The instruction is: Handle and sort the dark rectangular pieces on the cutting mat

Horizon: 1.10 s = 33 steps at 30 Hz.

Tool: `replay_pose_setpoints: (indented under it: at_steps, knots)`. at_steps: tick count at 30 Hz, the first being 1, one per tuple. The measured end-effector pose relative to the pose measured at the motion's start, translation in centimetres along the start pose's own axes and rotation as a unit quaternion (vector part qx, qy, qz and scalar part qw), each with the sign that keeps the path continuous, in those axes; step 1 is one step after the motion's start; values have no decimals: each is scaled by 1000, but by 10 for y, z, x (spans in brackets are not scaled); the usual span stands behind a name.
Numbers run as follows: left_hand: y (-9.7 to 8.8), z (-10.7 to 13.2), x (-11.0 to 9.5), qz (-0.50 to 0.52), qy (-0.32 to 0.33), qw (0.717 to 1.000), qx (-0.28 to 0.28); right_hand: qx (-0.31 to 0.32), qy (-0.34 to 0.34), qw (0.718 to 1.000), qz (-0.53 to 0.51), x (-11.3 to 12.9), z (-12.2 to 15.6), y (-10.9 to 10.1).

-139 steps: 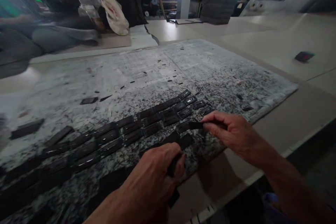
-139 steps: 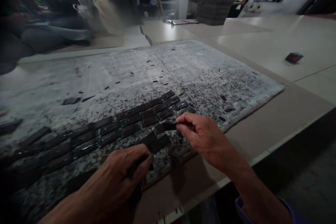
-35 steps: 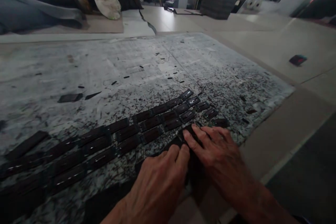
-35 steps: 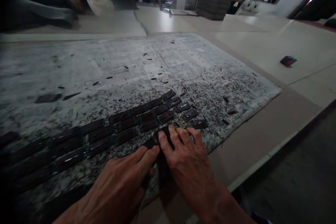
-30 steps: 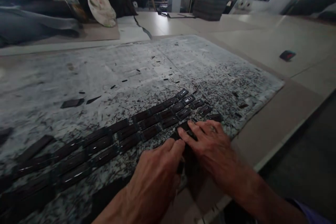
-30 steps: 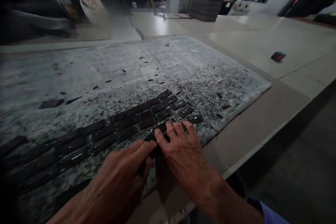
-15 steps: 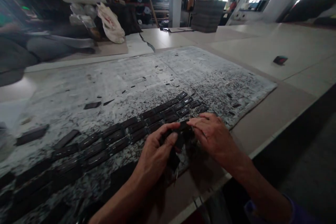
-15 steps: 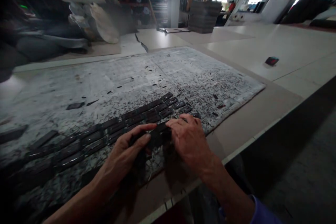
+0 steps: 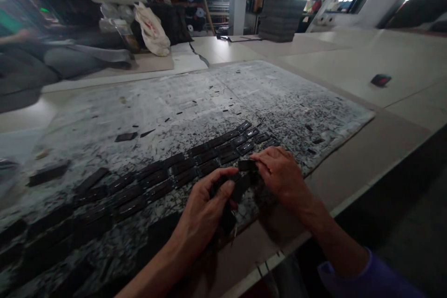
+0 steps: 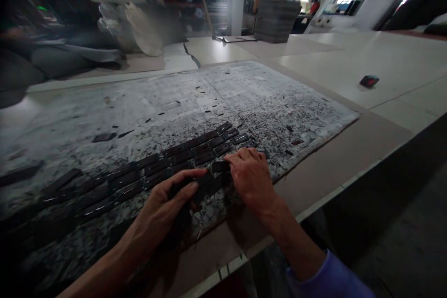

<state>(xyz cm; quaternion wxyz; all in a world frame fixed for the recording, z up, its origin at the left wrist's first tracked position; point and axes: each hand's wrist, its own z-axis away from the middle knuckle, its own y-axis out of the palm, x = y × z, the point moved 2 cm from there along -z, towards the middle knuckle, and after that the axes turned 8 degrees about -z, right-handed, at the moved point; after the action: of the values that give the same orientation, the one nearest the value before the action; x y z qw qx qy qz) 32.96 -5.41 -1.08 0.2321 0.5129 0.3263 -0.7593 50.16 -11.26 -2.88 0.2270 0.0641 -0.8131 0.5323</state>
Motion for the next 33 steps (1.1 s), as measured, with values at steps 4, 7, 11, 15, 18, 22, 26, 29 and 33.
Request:
replay_pose_setpoints:
  at_steps: [4,7,11,15,18,22,26,29,33]
  knots:
    - [-1,2,0,6,-6,1000,3,-20,-17,998,54,2,0,-2]
    - [-2,2,0,4,-8,1000,2,-33,-53,996,61,4,8,-3]
    - [-2,0,-2,2,3,1000,-1,2,-89,991,95,9,24,-1]
    - [0,-1,-4,18,0,1000,7,42,-89,989,114,13,30,-1]
    - [2,-1,-3,16,1,1000,7,35,-83,994,69,14,26,-2]
    - [5,2,0,20,-8,1000,7,-10,-65,998,-18,16,22,-3]
    - [7,5,-2,44,-27,999,4,-40,2,988,-146,21,24,-13]
    - [7,6,-6,44,-17,999,-16,46,100,944,-311,28,29,-15]
    - [9,8,-11,26,46,998,-26,153,184,820,-520,43,37,-9]
